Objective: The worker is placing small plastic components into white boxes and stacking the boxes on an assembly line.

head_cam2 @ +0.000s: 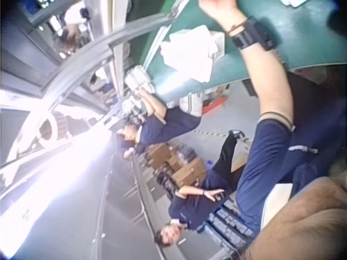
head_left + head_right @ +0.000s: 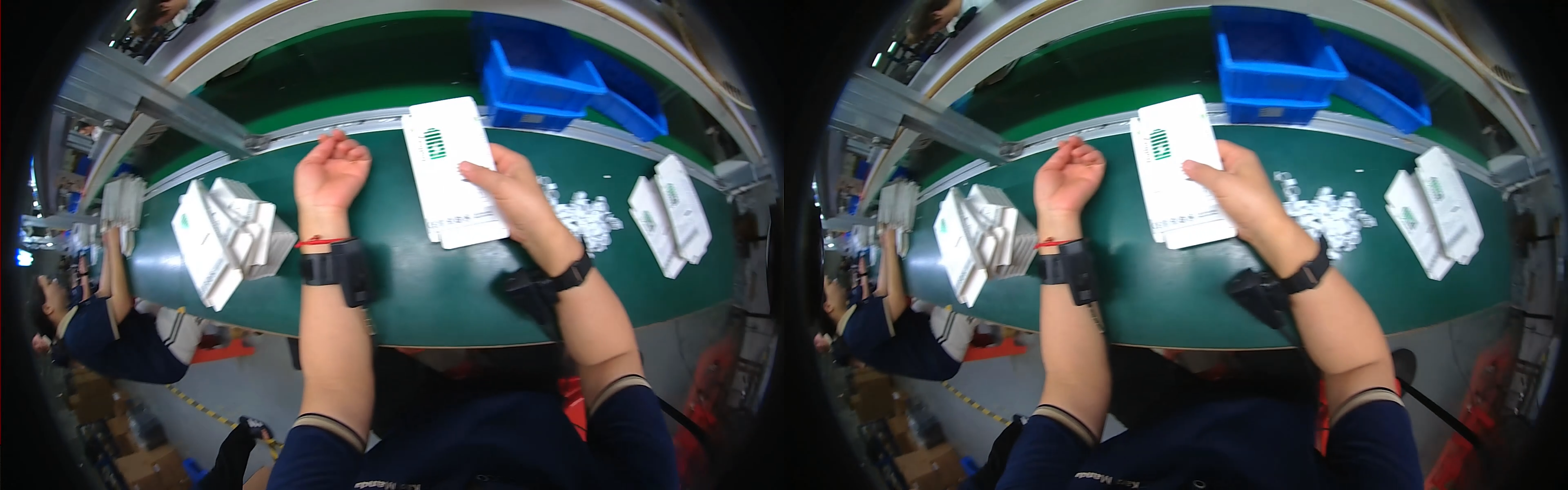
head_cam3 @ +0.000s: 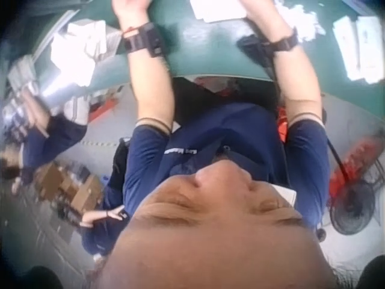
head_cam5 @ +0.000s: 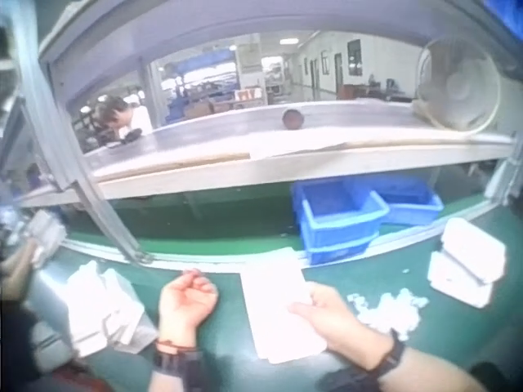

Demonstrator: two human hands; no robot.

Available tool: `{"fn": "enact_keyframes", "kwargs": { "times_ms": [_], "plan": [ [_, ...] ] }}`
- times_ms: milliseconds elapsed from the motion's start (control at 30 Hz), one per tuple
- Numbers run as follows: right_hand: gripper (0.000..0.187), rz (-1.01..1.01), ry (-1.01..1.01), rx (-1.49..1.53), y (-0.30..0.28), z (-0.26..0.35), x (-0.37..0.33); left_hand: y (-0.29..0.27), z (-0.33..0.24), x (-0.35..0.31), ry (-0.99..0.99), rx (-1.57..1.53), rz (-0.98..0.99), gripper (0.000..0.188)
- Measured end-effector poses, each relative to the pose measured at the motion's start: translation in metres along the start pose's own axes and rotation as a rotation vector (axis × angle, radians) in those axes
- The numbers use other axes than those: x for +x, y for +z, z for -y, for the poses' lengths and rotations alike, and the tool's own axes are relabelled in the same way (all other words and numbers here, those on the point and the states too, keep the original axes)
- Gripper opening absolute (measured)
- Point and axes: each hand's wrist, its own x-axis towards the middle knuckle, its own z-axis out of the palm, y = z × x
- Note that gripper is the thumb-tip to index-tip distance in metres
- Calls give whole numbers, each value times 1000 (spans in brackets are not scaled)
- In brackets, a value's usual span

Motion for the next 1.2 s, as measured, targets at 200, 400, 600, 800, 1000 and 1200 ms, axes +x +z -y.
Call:
{"fn": "enact_keyframes", "kwargs": {
  "times_ms": [200, 400, 600, 800, 1000, 1200],
  "plan": [
    [23, -18, 37, 76, 0, 5, 2, -2, 2, 2, 7, 16, 8, 9],
    [24, 4, 59, 189, -4, 20, -6, -1, 9, 0, 29, 49, -17, 8],
    [25, 231, 167, 697, -14, 68, -42, -13, 13, 4, 21, 35, 12, 8],
    [18, 782, -347, 1350, 1, 118, -95, -6, 4, 3, 59, 113, 31, 7],
    [10, 1135, -794, 1418, 8, 143, -133, -7, 10, 7, 63, 145, 8, 7],
    [13, 863, -847, 1536, -10, 144, -136, -13, 12, 5, 74, 158, 33, 7]
  ]
}}
